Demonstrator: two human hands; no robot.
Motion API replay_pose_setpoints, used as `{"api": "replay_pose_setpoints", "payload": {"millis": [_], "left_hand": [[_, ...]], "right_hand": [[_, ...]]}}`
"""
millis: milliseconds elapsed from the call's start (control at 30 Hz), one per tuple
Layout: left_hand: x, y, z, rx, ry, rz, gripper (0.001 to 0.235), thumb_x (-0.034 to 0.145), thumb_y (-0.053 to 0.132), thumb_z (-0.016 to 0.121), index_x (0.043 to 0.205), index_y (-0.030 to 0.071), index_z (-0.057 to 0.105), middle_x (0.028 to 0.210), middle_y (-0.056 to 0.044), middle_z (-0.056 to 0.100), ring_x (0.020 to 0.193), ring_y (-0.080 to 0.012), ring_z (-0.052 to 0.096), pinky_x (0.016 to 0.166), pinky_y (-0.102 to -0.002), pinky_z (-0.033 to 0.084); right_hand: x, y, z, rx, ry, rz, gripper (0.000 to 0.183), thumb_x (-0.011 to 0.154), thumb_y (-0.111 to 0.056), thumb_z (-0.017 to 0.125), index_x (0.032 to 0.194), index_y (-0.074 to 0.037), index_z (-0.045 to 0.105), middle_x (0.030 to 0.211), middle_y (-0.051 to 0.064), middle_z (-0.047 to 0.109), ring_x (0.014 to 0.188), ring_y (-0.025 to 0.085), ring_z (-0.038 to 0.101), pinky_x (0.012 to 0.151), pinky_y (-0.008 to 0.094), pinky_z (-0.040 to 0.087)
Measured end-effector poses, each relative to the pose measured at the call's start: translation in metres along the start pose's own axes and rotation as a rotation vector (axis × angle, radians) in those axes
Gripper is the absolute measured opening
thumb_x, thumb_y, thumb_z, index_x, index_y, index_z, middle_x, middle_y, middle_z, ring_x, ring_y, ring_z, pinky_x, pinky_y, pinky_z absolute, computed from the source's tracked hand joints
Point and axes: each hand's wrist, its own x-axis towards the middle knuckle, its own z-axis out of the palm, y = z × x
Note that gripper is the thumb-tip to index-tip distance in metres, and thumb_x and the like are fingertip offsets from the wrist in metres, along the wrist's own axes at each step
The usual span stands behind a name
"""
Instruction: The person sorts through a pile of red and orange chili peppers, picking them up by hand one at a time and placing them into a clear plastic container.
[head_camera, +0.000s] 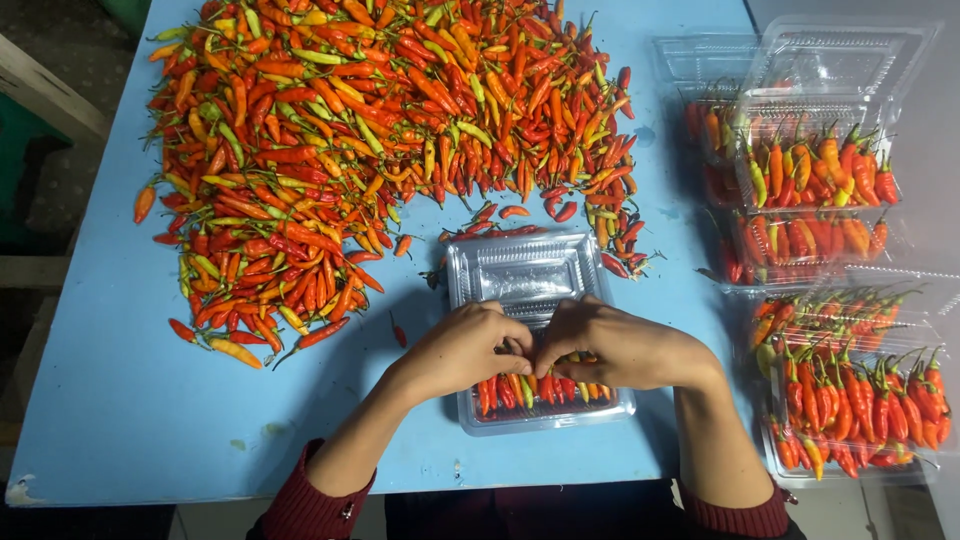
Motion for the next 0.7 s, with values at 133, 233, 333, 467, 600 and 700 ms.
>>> {"api": "replay_pose_setpoints", "payload": {"millis": [133,233,333,467,600,700], "left_hand": [[-0.002,0.001,-0.002,-0.025,-0.023,-0.003,0.015,0.091,0.026,0.072,0.099,0.017,0.08,0.094,-0.011,0.068,0.096,-0.028,0.068,0.088,-0.036,0.051],[-0.003,0.006,-0.004,-0.04,-0.049,0.007,0.015,0.091,0.024,0.072,0.101,0.017,0.081,0.095,-0.013,0.067,0.097,-0.0292,0.068,0.089,-0.036,0.051],[-0.004,0.007,-0.005,-0.053,-0.033,0.008,0.018,0.09,0.025,0.073,0.103,0.014,0.079,0.095,-0.012,0.07,0.098,-0.0296,0.07,0.091,-0.035,0.053],[0.0,-0.002,0.001,-0.031,0.006,0.079,0.015,0.086,0.022,0.075,0.096,0.01,0.077,0.09,-0.012,0.076,0.092,-0.0311,0.067,0.086,-0.038,0.051],[0.004,-0.009,0.008,-0.028,0.024,0.103,0.013,0.086,0.022,0.075,0.093,0.01,0.074,0.091,-0.009,0.079,0.091,-0.0292,0.067,0.086,-0.039,0.051],[0.005,-0.01,0.01,-0.034,0.033,0.093,0.014,0.087,0.024,0.076,0.095,0.012,0.074,0.091,-0.005,0.08,0.089,-0.0258,0.066,0.085,-0.037,0.05]], "right_hand": [[0.002,0.005,0.005,-0.008,0.01,-0.018,0.014,0.09,-0.018,0.069,0.098,-0.019,0.079,0.093,0.006,0.077,0.092,0.03,0.061,0.085,0.043,0.044],[0.002,0.007,0.008,-0.024,0.03,0.05,0.012,0.089,-0.021,0.07,0.098,-0.02,0.078,0.094,0.004,0.077,0.094,0.027,0.061,0.087,0.043,0.043],[0.004,0.007,0.008,-0.069,0.035,0.114,0.014,0.089,-0.023,0.072,0.101,-0.02,0.079,0.096,0.003,0.078,0.094,0.026,0.058,0.088,0.043,0.04],[0.005,0.008,0.011,-0.045,0.068,0.111,0.009,0.087,-0.025,0.075,0.094,-0.02,0.077,0.091,0.003,0.075,0.091,0.025,0.058,0.086,0.04,0.043],[0.004,0.004,0.01,-0.084,0.108,0.139,0.018,0.086,-0.028,0.076,0.102,-0.019,0.077,0.1,0.003,0.072,0.099,0.025,0.054,0.088,0.039,0.041],[0.003,0.025,0.018,-0.184,0.14,0.188,0.022,0.084,-0.031,0.079,0.101,-0.019,0.076,0.102,0.001,0.066,0.102,0.023,0.05,0.09,0.037,0.039]]}}
